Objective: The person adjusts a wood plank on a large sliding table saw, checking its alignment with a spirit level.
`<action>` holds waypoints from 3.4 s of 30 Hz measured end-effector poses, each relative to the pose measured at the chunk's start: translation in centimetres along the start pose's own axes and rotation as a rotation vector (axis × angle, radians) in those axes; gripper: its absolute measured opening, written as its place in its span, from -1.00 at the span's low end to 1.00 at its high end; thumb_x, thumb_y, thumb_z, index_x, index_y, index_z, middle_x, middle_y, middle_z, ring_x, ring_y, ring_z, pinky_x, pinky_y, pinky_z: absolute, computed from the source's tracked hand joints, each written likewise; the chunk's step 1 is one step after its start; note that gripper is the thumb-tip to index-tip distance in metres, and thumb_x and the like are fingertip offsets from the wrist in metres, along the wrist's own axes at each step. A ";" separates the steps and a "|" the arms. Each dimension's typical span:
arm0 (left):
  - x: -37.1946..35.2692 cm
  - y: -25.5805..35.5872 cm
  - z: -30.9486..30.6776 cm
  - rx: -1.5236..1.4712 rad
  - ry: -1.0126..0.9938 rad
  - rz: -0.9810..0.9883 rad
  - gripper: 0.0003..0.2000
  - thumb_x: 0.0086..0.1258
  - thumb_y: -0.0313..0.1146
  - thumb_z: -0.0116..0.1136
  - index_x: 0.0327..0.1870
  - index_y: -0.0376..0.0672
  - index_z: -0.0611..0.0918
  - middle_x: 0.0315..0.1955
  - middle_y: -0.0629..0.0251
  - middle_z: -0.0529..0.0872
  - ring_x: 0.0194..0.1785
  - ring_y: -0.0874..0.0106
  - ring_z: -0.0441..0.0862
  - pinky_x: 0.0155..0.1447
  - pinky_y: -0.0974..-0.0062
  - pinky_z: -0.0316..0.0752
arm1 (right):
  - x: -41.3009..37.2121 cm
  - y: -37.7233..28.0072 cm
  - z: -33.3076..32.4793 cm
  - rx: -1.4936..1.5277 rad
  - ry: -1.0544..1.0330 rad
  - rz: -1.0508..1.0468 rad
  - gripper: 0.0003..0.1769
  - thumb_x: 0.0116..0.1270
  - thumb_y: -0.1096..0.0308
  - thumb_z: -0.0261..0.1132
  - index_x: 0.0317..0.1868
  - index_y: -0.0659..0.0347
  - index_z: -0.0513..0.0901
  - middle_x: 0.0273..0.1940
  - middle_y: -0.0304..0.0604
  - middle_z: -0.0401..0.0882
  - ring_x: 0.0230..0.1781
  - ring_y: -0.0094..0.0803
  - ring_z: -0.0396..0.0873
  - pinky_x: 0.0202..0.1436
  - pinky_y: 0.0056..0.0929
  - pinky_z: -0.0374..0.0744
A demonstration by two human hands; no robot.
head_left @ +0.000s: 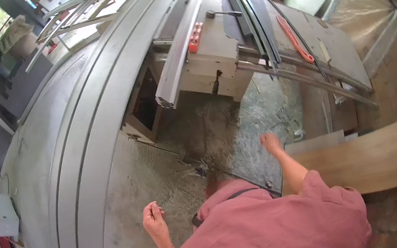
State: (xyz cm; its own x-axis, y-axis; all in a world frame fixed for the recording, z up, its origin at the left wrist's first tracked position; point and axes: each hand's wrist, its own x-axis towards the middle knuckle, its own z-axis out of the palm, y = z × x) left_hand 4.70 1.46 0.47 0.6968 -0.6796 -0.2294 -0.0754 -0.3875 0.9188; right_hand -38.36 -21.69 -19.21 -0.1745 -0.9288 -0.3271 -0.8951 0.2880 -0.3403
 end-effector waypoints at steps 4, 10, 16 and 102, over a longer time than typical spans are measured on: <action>2.6 1.7 1.3 0.062 -0.102 0.034 -0.76 0.43 -0.25 0.07 -0.16 -0.27 0.60 -0.50 0.37 0.58 -0.43 0.60 0.51 -0.29 0.61 0.45 | 6.8 -1.6 -4.6 0.343 0.520 -0.170 -0.70 0.27 0.18 0.15 -0.16 0.22 0.60 -0.22 0.04 0.60 -0.16 -0.10 0.56 -0.09 -0.20 0.49; 6.4 6.2 4.6 0.143 -0.246 0.164 -0.77 0.42 -0.27 0.08 -0.14 -0.26 0.60 -0.47 0.34 0.61 -0.40 0.58 0.55 -0.26 0.60 0.47 | 10.1 -8.3 -13.2 0.462 0.757 -0.157 -0.65 0.26 0.28 0.23 0.03 0.16 0.46 -0.09 0.02 0.53 -0.04 -0.06 0.50 0.02 -0.18 0.47; 10.3 9.9 9.0 0.105 -0.476 0.258 -0.77 0.41 -0.27 0.11 -0.14 -0.26 0.61 -0.45 0.35 0.61 -0.39 0.59 0.55 -0.25 0.61 0.47 | 13.2 -12.4 -15.7 0.348 0.800 -0.246 -0.50 0.22 0.26 0.26 0.16 0.20 0.39 0.05 0.06 0.44 0.12 -0.03 0.40 0.17 -0.16 0.40; -21.3 -14.4 -34.9 0.807 0.688 -0.049 -0.52 0.47 0.00 -0.10 -0.06 -0.33 0.58 -0.13 0.08 0.63 -0.02 0.23 0.53 0.10 0.32 0.39 | -9.0 -37.1 -14.6 -0.242 0.408 -1.708 -0.52 -0.03 0.37 0.42 -0.04 0.00 0.50 -0.03 -0.28 0.47 0.19 -0.32 0.39 0.38 -0.10 0.25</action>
State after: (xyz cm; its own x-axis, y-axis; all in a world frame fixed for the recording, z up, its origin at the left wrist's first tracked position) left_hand 15.80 43.27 3.29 0.9464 -0.2509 0.2032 -0.3115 -0.8751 0.3704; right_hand -9.56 -27.44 9.17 0.8821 -0.1336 0.4517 -0.2001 -0.9744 0.1026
